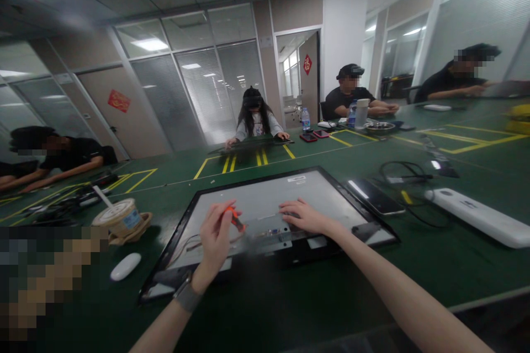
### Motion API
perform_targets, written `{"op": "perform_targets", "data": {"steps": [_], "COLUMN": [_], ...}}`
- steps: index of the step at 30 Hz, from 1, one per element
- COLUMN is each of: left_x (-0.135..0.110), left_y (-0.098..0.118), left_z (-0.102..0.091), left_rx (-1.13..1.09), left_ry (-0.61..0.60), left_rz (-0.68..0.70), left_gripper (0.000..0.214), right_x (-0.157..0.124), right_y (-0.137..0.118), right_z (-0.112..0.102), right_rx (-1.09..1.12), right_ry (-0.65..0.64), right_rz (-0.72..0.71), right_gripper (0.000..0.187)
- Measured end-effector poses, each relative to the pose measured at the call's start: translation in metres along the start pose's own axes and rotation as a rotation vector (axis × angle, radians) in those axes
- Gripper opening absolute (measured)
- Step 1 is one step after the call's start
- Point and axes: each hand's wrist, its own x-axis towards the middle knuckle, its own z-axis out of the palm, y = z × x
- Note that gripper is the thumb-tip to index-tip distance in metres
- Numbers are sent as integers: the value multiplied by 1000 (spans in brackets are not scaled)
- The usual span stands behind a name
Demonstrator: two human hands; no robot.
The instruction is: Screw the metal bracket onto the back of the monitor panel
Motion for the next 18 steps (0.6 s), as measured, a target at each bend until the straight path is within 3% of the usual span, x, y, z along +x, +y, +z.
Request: {"op": "perform_targets", "data": {"steps": [4, 7, 12, 18], "left_x": [1, 1, 2, 3], "left_y": [0, 0, 0, 2], "left_z": [-1, 0, 0, 1], "left_rx": [-20, 18, 167, 193], "left_ry": [-13, -4, 132, 129], "left_rz": [-11, -29, 59, 69], "left_gripper": [32, 28, 14, 15], "right_x": [0, 0, 1, 1], "right_y": [-2, -1, 2, 3], "right_z": [-1, -1, 1, 2], "right_rx": [-5, -15, -16, -25], "right_ry": [-1, -10, 0, -4], "right_rz": [-6, -3, -5, 2], "right_gripper": [50, 50, 50, 50]}}
